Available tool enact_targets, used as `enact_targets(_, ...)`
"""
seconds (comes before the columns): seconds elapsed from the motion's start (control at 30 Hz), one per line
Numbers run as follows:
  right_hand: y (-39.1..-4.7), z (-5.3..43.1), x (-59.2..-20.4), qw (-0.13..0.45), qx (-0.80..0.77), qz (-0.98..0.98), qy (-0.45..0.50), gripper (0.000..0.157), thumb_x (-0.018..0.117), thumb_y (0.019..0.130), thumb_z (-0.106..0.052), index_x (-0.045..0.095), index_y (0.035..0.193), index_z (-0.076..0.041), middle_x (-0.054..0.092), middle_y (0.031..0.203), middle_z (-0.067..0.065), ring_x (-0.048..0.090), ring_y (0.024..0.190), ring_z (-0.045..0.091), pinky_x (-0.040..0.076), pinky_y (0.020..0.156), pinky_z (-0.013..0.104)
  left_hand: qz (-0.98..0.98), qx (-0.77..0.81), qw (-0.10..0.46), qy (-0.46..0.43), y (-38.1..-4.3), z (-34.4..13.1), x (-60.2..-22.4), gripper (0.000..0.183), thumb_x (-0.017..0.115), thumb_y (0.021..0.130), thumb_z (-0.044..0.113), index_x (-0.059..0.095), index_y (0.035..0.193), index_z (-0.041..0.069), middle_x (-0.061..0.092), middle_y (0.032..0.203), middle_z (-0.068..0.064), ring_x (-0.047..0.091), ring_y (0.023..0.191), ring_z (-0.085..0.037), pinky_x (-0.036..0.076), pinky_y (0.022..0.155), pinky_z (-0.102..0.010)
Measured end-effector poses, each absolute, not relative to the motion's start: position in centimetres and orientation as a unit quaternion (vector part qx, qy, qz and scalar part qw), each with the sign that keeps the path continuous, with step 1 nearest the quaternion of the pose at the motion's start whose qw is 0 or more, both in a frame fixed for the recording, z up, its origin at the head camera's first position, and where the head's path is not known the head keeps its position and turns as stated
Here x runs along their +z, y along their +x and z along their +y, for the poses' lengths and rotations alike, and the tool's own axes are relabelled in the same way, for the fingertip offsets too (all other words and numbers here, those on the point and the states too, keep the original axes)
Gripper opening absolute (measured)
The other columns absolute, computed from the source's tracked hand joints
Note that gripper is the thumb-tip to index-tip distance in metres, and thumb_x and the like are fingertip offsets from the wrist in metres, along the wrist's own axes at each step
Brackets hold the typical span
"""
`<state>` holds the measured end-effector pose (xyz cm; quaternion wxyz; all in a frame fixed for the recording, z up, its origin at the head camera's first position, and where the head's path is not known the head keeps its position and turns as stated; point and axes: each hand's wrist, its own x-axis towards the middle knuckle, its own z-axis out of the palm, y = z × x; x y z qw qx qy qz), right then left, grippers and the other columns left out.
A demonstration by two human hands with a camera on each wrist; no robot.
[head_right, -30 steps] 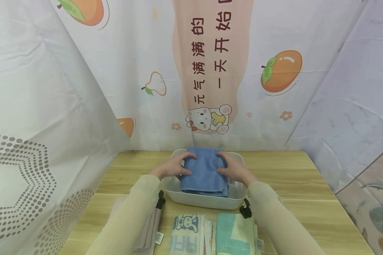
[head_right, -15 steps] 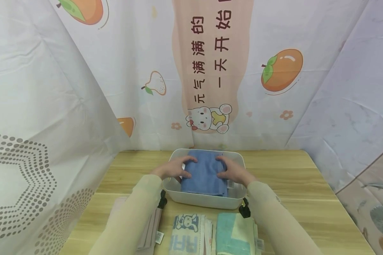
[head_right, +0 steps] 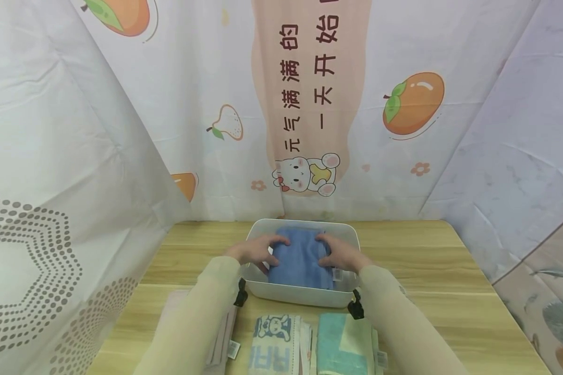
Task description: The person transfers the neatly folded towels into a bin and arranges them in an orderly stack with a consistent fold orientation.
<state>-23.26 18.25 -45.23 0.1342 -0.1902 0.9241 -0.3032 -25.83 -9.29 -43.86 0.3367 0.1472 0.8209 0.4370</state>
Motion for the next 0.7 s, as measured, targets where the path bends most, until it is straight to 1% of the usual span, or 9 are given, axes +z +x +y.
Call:
enact_targets(0.1, -23.35, 18.17, -45.33, 0.149, -0.302, 0.923, -0.185, 0.068, 0.078, 0.090, -0.016, 0.047, 0.149, -0.002, 0.042, 0.154, 0.027, 0.040, 0.142, 0.048, 0.034, 0.113, 0.063, 0.818, 0.433, 0.350, 0.140, -25.85, -9.29, -43.84, 0.060, 0.065, 0.091, -0.008, 0.054, 0.145, 0.017, 0.038, 0.149, -0.022, 0.069, 0.094, -0.033, 0.063, 0.070, -0.044)
enact_targets(0.17, -23.40, 18.17, -45.46, 0.165, -0.307, 0.920, -0.178, 0.068, 0.077, 0.091, -0.014, 0.046, 0.150, -0.002, 0.042, 0.155, 0.027, 0.040, 0.141, 0.047, 0.036, 0.113, 0.062, 0.817, 0.430, 0.359, 0.133, -25.90, -9.28, -43.89, 0.059, 0.064, 0.092, -0.006, 0.054, 0.146, 0.017, 0.041, 0.146, -0.022, 0.068, 0.094, -0.032, 0.063, 0.072, -0.045)
enact_targets(0.23, -23.37, 18.18, -45.55, 0.185, -0.317, 0.914, -0.170, 0.069, 0.076, 0.091, -0.011, 0.044, 0.151, -0.002, 0.040, 0.155, 0.028, 0.044, 0.138, 0.047, 0.046, 0.105, 0.059, 0.818, 0.427, 0.366, 0.123, -25.95, -9.21, -43.96, 0.058, 0.064, 0.093, -0.003, 0.054, 0.146, 0.018, 0.044, 0.142, -0.021, 0.066, 0.094, -0.032, 0.063, 0.072, -0.045)
enact_targets(0.3, -23.31, 18.14, -45.58, 0.205, -0.332, 0.907, -0.158, 0.069, 0.075, 0.091, -0.008, 0.042, 0.152, -0.002, 0.038, 0.155, 0.029, 0.047, 0.134, 0.046, 0.055, 0.094, 0.052, 0.819, 0.423, 0.371, 0.114, -26.04, -9.09, -44.04, 0.057, 0.064, 0.093, -0.001, 0.055, 0.146, 0.019, 0.047, 0.137, -0.021, 0.066, 0.094, -0.033, 0.063, 0.073, -0.045)
enact_targets(0.4, -23.19, 18.04, -45.50, 0.230, -0.351, 0.897, -0.141, 0.071, 0.074, 0.091, -0.005, 0.040, 0.153, -0.002, 0.037, 0.153, 0.032, 0.052, 0.126, 0.045, 0.061, 0.077, 0.044, 0.818, 0.421, 0.379, 0.102, -26.12, -8.86, -44.05, 0.057, 0.064, 0.092, 0.000, 0.055, 0.146, 0.019, 0.049, 0.134, -0.019, 0.065, 0.095, -0.034, 0.063, 0.073, -0.045)
enact_targets(0.47, -23.14, 17.96, -45.45, 0.238, -0.358, 0.893, -0.132, 0.071, 0.074, 0.090, -0.003, 0.040, 0.153, -0.003, 0.037, 0.153, 0.033, 0.053, 0.125, 0.045, 0.062, 0.076, 0.043, 0.815, 0.421, 0.386, 0.095, -26.13, -8.73, -44.04, 0.058, 0.064, 0.092, 0.000, 0.055, 0.146, 0.018, 0.047, 0.137, -0.020, 0.065, 0.096, -0.035, 0.063, 0.073, -0.046)
enact_targets(0.57, -23.08, 17.91, -45.53, 0.244, -0.357, 0.893, -0.127, 0.072, 0.074, 0.090, -0.003, 0.040, 0.153, -0.003, 0.037, 0.153, 0.033, 0.053, 0.125, 0.044, 0.061, 0.078, 0.043, 0.812, 0.422, 0.394, 0.087, -26.15, -8.60, -44.05, 0.058, 0.064, 0.093, 0.001, 0.054, 0.148, 0.018, 0.042, 0.146, -0.020, 0.064, 0.100, -0.037, 0.062, 0.075, -0.047)
enact_targets(0.63, -23.11, 17.93, -45.64, 0.239, -0.339, 0.900, -0.134, 0.071, 0.075, 0.091, -0.006, 0.041, 0.153, -0.004, 0.037, 0.154, 0.031, 0.051, 0.128, 0.043, 0.060, 0.082, 0.044, 0.808, 0.425, 0.400, 0.080, -26.16, -8.56, -44.12, 0.059, 0.064, 0.093, 0.002, 0.053, 0.149, 0.018, 0.041, 0.149, -0.022, 0.064, 0.104, -0.039, 0.062, 0.076, -0.048)
enact_targets(0.7, -23.08, 17.92, -45.69, 0.234, -0.317, 0.908, -0.145, 0.070, 0.075, 0.092, -0.009, 0.042, 0.153, -0.005, 0.038, 0.155, 0.029, 0.049, 0.132, 0.042, 0.058, 0.089, 0.047, 0.806, 0.426, 0.404, 0.075, -26.16, -8.52, -44.20, 0.061, 0.064, 0.093, 0.003, 0.052, 0.150, 0.018, 0.040, 0.151, -0.022, 0.062, 0.108, -0.042, 0.062, 0.077, -0.048)
